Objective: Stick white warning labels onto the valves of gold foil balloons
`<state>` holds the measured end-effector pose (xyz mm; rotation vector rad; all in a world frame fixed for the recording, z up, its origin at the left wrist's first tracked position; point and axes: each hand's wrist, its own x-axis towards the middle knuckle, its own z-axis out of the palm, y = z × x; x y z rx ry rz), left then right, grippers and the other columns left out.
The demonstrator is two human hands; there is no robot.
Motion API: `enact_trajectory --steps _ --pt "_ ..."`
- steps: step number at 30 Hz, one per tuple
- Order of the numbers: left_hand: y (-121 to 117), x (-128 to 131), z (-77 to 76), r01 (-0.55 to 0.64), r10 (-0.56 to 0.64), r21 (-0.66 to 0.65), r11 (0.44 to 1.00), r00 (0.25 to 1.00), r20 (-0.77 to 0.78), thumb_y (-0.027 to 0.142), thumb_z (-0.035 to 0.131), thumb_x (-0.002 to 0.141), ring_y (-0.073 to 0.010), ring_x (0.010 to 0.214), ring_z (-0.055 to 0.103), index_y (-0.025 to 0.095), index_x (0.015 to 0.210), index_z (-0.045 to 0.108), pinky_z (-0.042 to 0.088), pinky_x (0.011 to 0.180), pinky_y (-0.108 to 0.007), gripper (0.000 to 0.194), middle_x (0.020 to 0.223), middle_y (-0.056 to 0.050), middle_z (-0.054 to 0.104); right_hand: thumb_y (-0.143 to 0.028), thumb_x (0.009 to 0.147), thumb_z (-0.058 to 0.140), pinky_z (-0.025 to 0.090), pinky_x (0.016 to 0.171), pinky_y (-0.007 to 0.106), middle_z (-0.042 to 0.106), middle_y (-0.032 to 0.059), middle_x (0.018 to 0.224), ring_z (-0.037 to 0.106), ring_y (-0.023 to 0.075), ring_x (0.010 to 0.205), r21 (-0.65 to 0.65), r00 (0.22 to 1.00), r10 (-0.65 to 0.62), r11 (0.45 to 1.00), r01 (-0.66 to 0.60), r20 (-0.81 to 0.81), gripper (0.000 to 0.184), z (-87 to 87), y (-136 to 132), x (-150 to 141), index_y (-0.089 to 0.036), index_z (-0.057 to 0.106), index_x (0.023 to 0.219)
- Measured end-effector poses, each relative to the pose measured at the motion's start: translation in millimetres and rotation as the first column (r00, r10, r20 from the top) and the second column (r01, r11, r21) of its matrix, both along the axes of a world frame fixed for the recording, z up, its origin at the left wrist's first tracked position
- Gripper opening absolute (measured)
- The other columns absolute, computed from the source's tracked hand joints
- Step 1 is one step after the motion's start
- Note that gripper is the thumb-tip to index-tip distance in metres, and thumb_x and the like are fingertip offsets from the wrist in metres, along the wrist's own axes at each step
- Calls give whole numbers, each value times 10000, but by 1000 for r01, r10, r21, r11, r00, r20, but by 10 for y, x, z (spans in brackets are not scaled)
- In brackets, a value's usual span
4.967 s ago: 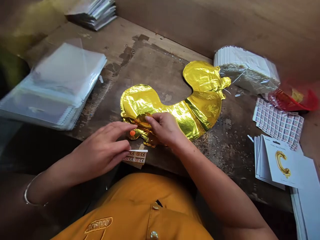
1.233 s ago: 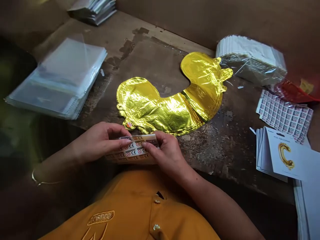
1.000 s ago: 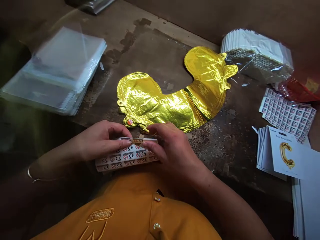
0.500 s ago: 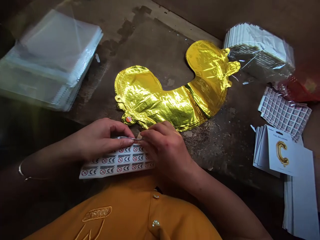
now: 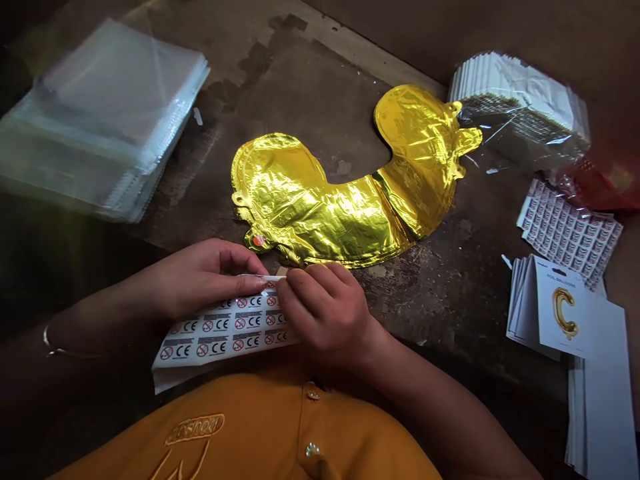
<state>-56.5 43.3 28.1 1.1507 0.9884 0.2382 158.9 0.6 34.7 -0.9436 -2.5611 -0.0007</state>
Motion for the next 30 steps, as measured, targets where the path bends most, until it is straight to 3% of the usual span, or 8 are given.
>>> enact_trajectory --steps 3,5,7,10,12,15,19,30 --pt "-4 -40 14 62 -58 100 993 998 -37 384 610 810 -148 659 635 183 870 698 492 564 -229 227 764 -1 713 -160 866 520 424 652 331 684 45 867 578 169 732 -94 993 -67 994 57 -98 163 63 -44 -38 -237 640 945" --pt "-20 -74 40 137 -86 319 938 982 -168 356 573 842 -164 692 650 197 879 699 501 613 -257 206 786 -1 722 -151 849 565 446 659 320 670 35 839 586 162 729 -205 955 -216 963 174 -202 125 135 -14 -48 -240 633 904" --pt "-51 -102 60 262 -35 630 731 936 -350 293 539 870 -195 770 663 204 873 698 504 733 -328 182 826 -16 727 -171 837 609 462 671 311 659 27 817 599 161 746 -338 851 -425 885 320 -308 75 196 93 -44 -239 635 851" --pt "-95 -119 35 415 110 867 277 882 -457 178 497 893 -254 1032 637 200 863 679 403 989 -465 186 1045 -43 720 -231 816 652 466 672 307 650 20 795 603 159 747 -509 675 -626 758 408 -391 34 189 338 -61 -221 657 784" --pt "-98 -119 -28 449 111 882 142 878 -465 128 466 905 -259 1177 577 187 877 661 315 1089 -499 206 1209 -55 667 -245 797 666 468 686 308 649 15 782 600 153 738 -596 658 -649 717 361 -382 61 105 479 -115 -207 671 750" --pt "-65 -121 -165 473 42 871 137 875 -482 132 434 930 -242 1241 539 159 907 635 292 1128 -495 204 1313 -95 600 -241 780 665 469 732 323 653 17 768 597 159 766 -638 701 -624 704 312 -346 69 -75 586 -234 -192 675 733" --pt "-36 -134 -302 474 23 865 162 875 -484 146 422 939 -234 1267 518 150 934 620 301 1138 -492 198 1348 -113 567 -278 784 646 461 674 317 641 32 725 576 167 735 -648 676 -679 656 386 -285 128 -242 604 -333 -181 660 703" --pt "-66 -135 -286 423 66 886 190 895 -441 122 449 906 -273 1275 503 134 903 649 369 1109 -492 200 1308 -149 588 -266 805 624 443 676 314 633 21 707 556 159 724 -602 716 -649 687 407 -257 134 -291 600 -429 -192 655 698"
